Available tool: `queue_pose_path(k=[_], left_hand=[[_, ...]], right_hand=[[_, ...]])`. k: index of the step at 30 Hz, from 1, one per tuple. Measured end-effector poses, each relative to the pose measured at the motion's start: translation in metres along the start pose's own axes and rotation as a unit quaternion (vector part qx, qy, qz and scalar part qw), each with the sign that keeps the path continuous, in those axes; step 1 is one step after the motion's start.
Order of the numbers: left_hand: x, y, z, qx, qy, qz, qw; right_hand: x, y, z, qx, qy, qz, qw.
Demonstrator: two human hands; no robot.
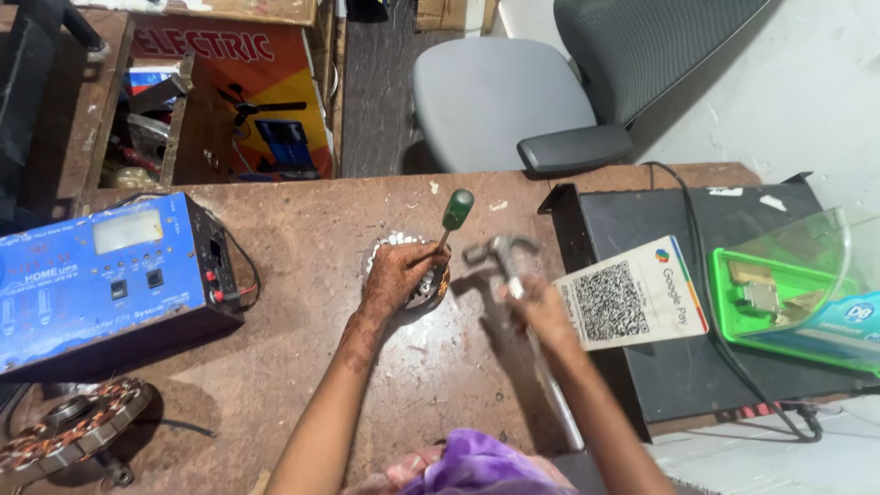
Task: The person removes old copper windings from an electric motor stator on a workbench. They pry at the coil slots with a screwdriver, hammer the stator to loosen components, and pull out wire pieces by hand, working around the stator ring.
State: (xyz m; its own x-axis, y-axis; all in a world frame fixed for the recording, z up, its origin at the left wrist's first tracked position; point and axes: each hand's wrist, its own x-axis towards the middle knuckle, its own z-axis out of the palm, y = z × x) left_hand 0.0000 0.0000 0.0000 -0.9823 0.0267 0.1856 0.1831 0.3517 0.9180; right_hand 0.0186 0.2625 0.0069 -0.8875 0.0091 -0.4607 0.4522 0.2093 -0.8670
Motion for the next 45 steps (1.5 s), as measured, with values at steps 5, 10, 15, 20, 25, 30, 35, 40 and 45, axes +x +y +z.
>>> queue_pose_path(k=[5, 10, 15, 20, 25, 30, 35, 40, 45], left_hand=[[-0.021, 0.031, 0.000, -0.004, 0.008, 0.032, 0.999], [-0.018, 0.054, 0.012, -0.003, -0.003, 0.007, 1.000], [-0.061, -0.007, 0.021, -0.007, 0.011, 0.046, 0.999], [-0.072, -0.027, 0.023, -0.010, 0.014, 0.055, 0.998], [-0.061, -0.019, 0.015, -0.001, 0.008, 0.025, 1.000], [-0.063, -0.020, 0.010, -0.003, 0.013, 0.051, 0.999], [-0.057, -0.024, 0.007, -0.058, -0.004, 0.006, 0.998], [-0.055, -0.029, 0.001, -0.020, -0.011, 0.015, 1.000], [-0.053, -0.033, 0.003, 0.038, 0.001, 0.062, 0.997]], right_hand=[[-0.073, -0.113, -0.048, -0.061, 0.036, -0.213, 0.974], [-0.119, -0.177, -0.087, -0.287, 0.086, -0.360, 0.884], [-0.121, -0.125, -0.035, -0.327, 0.068, -0.513, 0.791], [-0.123, -0.116, -0.031, -0.353, 0.095, -0.511, 0.778], [-0.112, -0.114, -0.025, -0.326, 0.108, -0.521, 0.782], [-0.124, -0.126, -0.005, -0.341, 0.109, -0.532, 0.768], [-0.125, -0.151, -0.015, -0.285, 0.124, -0.540, 0.782], [-0.116, -0.151, -0.002, -0.449, 0.129, -0.517, 0.718], [-0.119, -0.153, -0.013, -0.336, 0.110, -0.521, 0.776]])
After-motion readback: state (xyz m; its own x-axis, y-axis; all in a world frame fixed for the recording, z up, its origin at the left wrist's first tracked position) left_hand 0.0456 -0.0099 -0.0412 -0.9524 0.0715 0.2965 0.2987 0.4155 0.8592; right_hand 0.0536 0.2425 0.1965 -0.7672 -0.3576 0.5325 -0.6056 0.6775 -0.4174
